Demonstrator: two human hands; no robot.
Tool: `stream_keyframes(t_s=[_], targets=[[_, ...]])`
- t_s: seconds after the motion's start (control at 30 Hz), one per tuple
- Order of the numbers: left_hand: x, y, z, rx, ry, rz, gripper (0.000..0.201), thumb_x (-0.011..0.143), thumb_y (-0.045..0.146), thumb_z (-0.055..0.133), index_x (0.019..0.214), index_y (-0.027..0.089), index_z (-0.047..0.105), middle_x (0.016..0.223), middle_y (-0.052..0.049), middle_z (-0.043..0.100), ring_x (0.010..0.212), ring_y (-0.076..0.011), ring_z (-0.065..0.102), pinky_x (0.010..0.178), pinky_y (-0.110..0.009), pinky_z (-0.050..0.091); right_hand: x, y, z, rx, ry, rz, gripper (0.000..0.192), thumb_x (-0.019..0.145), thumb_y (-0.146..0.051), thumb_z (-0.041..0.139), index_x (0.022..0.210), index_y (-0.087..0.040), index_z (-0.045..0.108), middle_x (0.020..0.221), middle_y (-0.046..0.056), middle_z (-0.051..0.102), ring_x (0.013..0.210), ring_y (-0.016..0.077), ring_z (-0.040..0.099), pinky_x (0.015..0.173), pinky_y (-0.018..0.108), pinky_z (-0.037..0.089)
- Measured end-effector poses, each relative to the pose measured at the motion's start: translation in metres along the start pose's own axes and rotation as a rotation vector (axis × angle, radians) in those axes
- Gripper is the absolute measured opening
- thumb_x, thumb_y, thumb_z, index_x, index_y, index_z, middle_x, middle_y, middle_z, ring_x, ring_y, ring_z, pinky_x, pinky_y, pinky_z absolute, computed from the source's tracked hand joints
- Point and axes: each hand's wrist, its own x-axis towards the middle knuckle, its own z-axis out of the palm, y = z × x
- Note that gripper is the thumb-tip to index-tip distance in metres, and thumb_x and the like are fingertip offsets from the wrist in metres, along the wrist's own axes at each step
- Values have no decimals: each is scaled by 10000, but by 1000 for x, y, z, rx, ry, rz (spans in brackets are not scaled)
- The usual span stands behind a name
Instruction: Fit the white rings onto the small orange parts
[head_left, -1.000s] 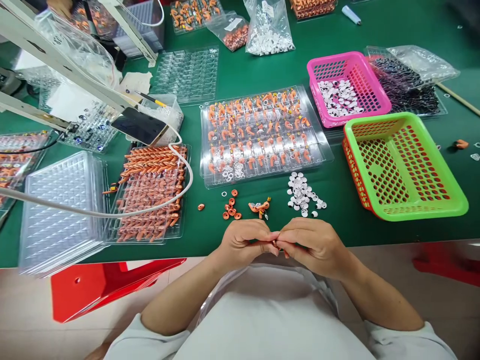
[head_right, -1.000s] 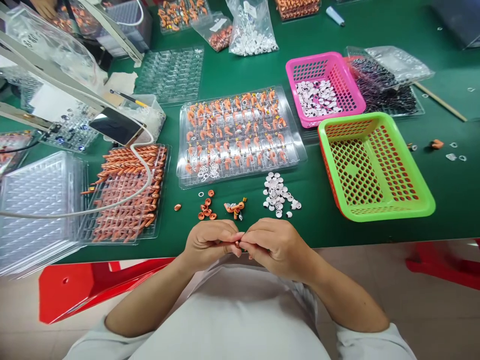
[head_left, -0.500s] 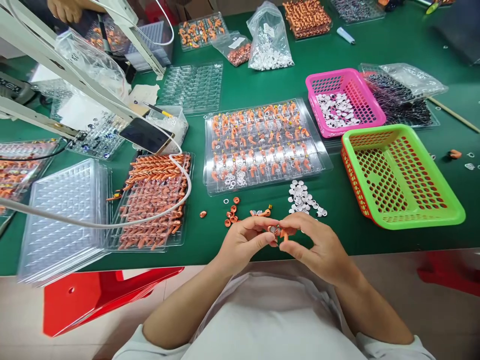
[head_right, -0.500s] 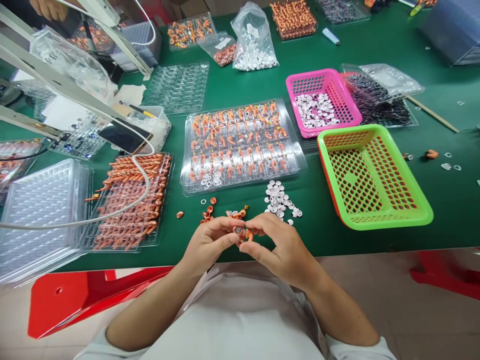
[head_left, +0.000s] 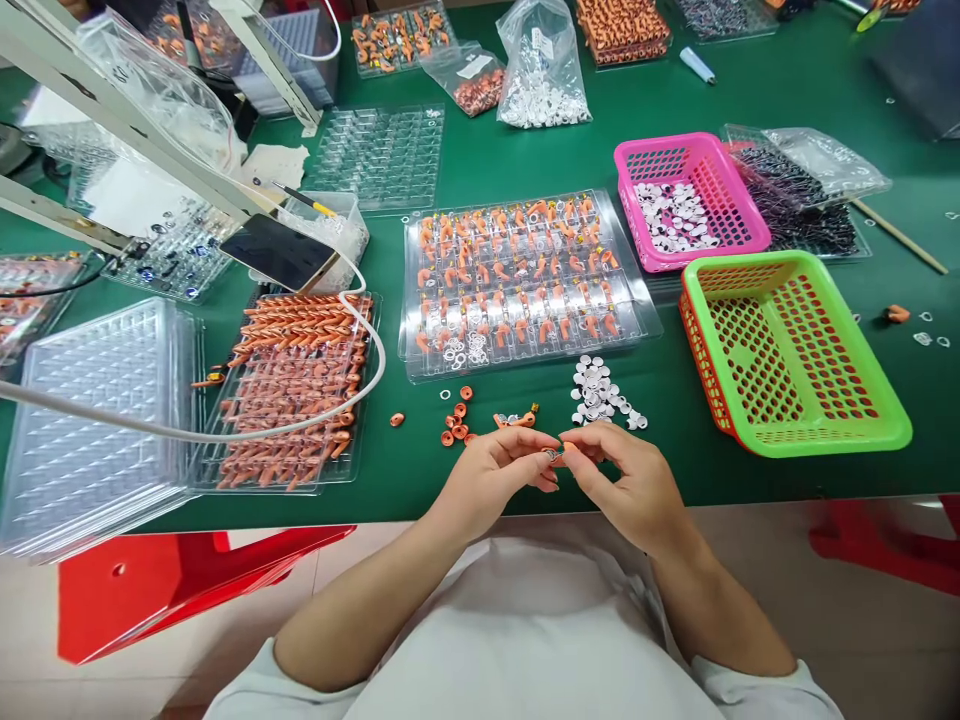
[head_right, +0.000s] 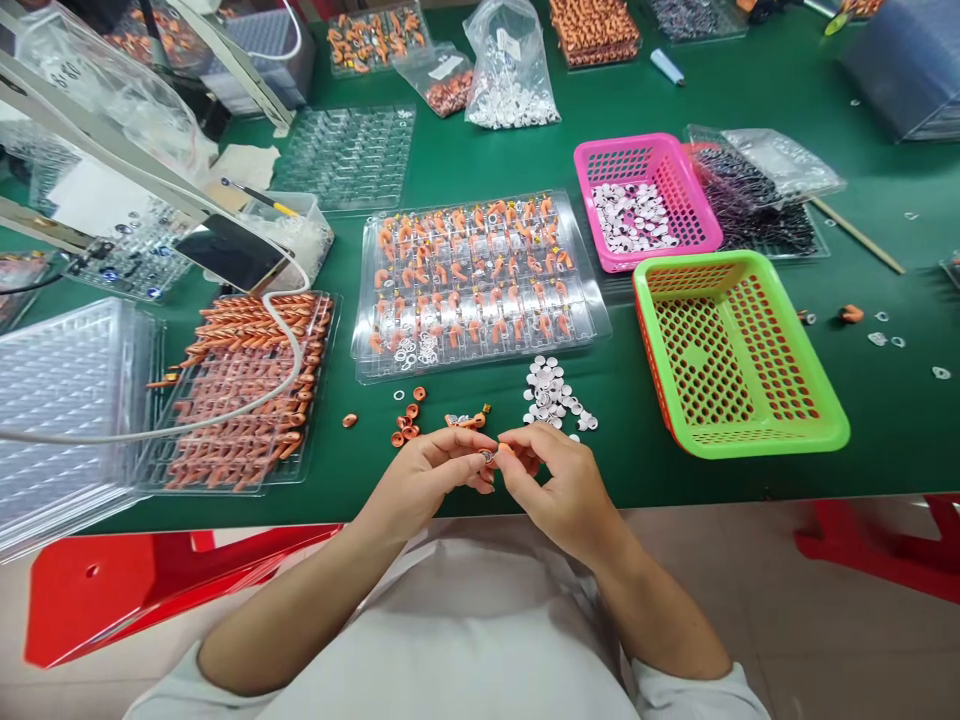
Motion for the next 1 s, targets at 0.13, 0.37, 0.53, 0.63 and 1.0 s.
stream_keyframes(t_s=[0.13, 0.37, 0.53, 0.63, 1.0], targets=[[1, 3, 3, 4, -5, -89, 189, 716, 232, 760, 849, 106, 715, 697, -38, 722, 610, -137, 675, 616, -264, 581, 2, 2, 1, -20, 3, 16, 92, 919, -240, 579, 953, -216, 661, 823, 25, 661, 691, 149, 604, 623, 263, 493], [0, 9, 8, 23, 13, -155, 119, 697, 165, 720, 795, 100, 703, 644, -30, 717, 565, -131, 669, 587, -253, 571, 2, 4, 0, -26, -7, 6, 89, 916, -236, 583, 946, -209, 663, 816, 23, 655, 676, 141, 592, 617, 261, 480], [-1, 11, 12, 14, 29, -152, 101, 670, 128, 705, 766, 100, 691, 637, -27, 718, 530, -117, 654, 556, -235, 560, 1, 4, 0, -17, -5, -6, 95, 910, -220, 590, 955, -206, 673, 797, 17, 648, 664, 134, 583, 603, 255, 479], [-3, 10, 14, 29, 36, -121, 80, 673, 133, 700, 747, 104, 687, 637, -21, 712, 534, -105, 638, 550, -222, 554, 0, 6, -1, 2, -5, -39, 112, 906, -215, 605, 980, -217, 688, 781, 8, 645, 661, 132, 583, 614, 257, 486], [-12, 10, 9, 496, 8, 188, 106, 747, 151, 618, 812, 137, 700, 693, -38, 718, 597, -138, 643, 560, -230, 512, -11, 21, -9, 385, -78, 95, 311, 944, -344, 580, 1253, -319, 604, 1187, 63, 625, 912, 187, 658, 785, 330, 567]])
